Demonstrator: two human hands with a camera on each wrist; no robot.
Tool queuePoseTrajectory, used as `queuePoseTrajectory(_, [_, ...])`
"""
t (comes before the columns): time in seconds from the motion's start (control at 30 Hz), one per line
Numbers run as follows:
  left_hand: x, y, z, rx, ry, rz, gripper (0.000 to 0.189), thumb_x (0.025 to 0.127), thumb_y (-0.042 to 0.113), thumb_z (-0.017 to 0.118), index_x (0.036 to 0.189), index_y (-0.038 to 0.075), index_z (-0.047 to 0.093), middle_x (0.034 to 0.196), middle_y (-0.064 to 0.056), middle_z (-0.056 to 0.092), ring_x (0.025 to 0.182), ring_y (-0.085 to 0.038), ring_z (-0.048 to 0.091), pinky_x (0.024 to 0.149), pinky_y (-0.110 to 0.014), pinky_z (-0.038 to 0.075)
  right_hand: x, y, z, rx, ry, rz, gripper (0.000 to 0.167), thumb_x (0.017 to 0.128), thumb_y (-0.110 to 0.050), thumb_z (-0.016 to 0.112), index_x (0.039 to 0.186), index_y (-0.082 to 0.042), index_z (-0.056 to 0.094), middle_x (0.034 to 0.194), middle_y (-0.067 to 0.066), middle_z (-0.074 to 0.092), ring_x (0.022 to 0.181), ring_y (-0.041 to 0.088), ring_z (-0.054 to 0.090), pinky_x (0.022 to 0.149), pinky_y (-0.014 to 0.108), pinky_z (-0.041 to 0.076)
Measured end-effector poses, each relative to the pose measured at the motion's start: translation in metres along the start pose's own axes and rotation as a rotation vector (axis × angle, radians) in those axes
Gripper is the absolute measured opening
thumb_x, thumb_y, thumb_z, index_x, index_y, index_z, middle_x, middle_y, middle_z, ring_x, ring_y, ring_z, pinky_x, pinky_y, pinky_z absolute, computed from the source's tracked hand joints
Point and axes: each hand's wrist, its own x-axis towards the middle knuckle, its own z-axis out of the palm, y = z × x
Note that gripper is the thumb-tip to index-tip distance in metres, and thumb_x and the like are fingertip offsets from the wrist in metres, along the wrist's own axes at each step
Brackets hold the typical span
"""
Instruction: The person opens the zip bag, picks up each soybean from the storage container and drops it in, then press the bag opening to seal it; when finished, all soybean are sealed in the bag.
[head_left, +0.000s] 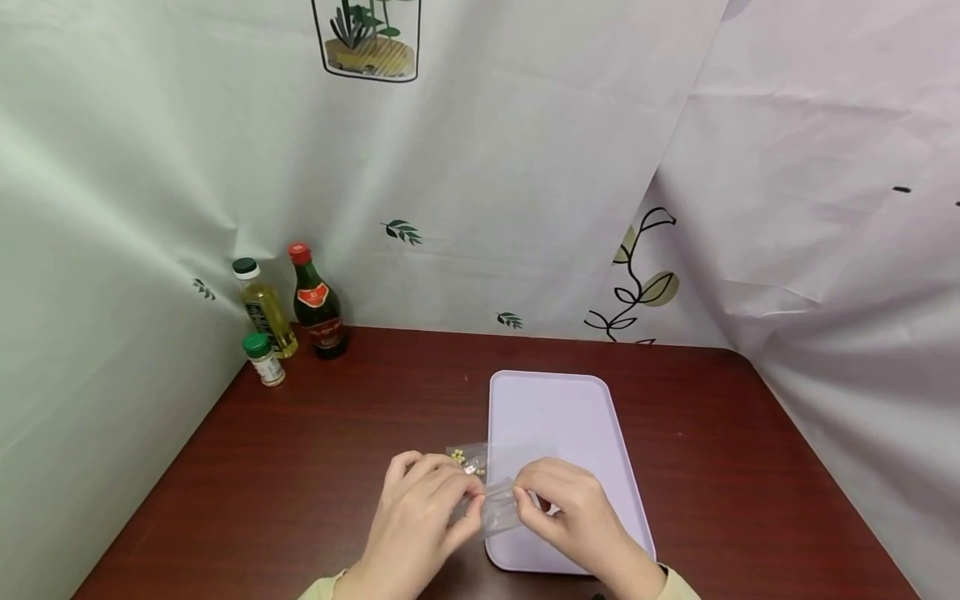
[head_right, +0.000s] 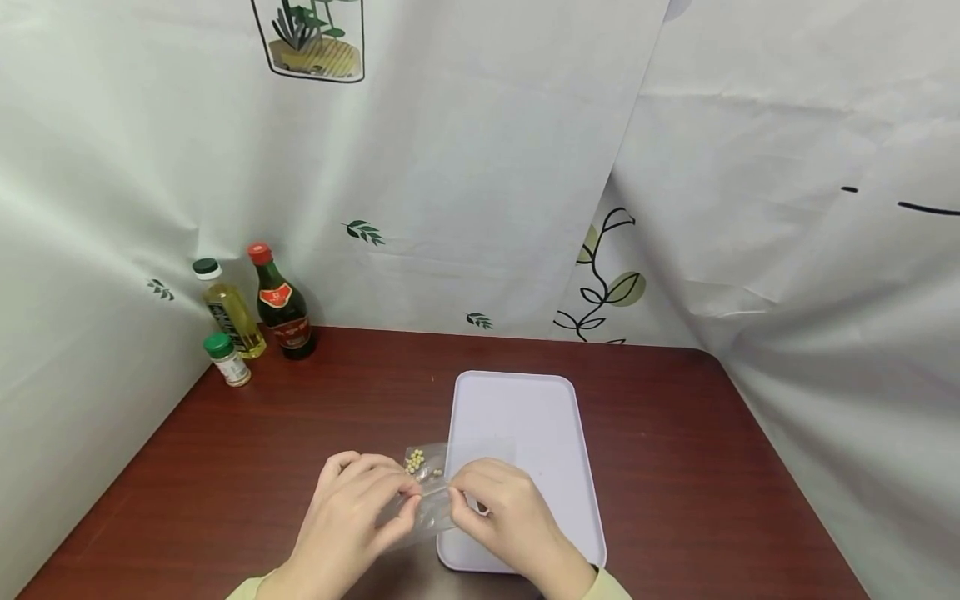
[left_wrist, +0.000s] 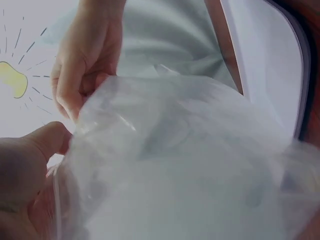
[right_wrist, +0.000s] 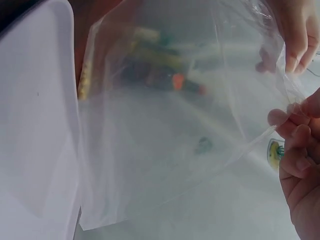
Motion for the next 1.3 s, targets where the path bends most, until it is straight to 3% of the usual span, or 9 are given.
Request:
queuePoseTrajectory(0.2, [0.001, -0.005, 0.001, 0.013, 0.050, 0.063, 0.028, 0.093, 0.023, 0.046, 0.071, 0.020, 0.062, 0.068, 0.012, 0.063, 0.073, -0.009, 0.060, 0.070, -0.033, 0.040, 0.000, 0.000, -0.005, -0.001, 0.032, 0.011, 0.025, 0.096, -0.015, 0.048, 0.075, -0.014, 0.061, 0.072, -0.004, 0.061, 0.057, 0.004, 0.048, 0.056, 0.001, 0.037])
queuePoseTrajectory(0.63, [0.009, -0.010, -0.007, -0.011, 0.138, 0.111, 0.029, 0.094, 0.023, 0.049, 0.070, 0.018, 0.064, 0.067, 0.010, 0.065, 0.070, -0.011, 0.061, 0.066, -0.032, 0.038, 0.005, -0.003, -0.013, 0.007, 0.081, 0.025, 0.024, 0.094, -0.011, 0.050, 0.073, -0.013, 0.059, 0.070, -0.005, 0.059, 0.058, 0.004, 0.048, 0.054, 0.000, 0.036])
queuePoseTrajectory(1.1, [0.015, -0.014, -0.019, -0.053, 0.136, 0.083, 0.029, 0.095, 0.027, 0.051, 0.071, 0.020, 0.065, 0.065, 0.012, 0.062, 0.071, -0.010, 0.059, 0.066, -0.032, 0.034, 0.013, -0.004, -0.025, 0.062, 0.136, 0.025, 0.023, 0.094, -0.011, 0.051, 0.073, -0.009, 0.059, 0.070, -0.001, 0.057, 0.061, 0.004, 0.047, 0.051, 0.004, 0.037])
queuePoseTrajectory(1.3, [0.016, -0.016, -0.022, -0.086, 0.106, 0.073, 0.028, 0.095, 0.027, 0.050, 0.072, 0.021, 0.064, 0.065, 0.013, 0.062, 0.072, -0.009, 0.059, 0.068, -0.029, 0.034, 0.011, -0.003, -0.029, 0.045, 0.163, 0.024, 0.023, 0.095, -0.012, 0.052, 0.073, -0.007, 0.059, 0.071, 0.001, 0.056, 0.064, 0.005, 0.048, 0.052, 0.009, 0.039])
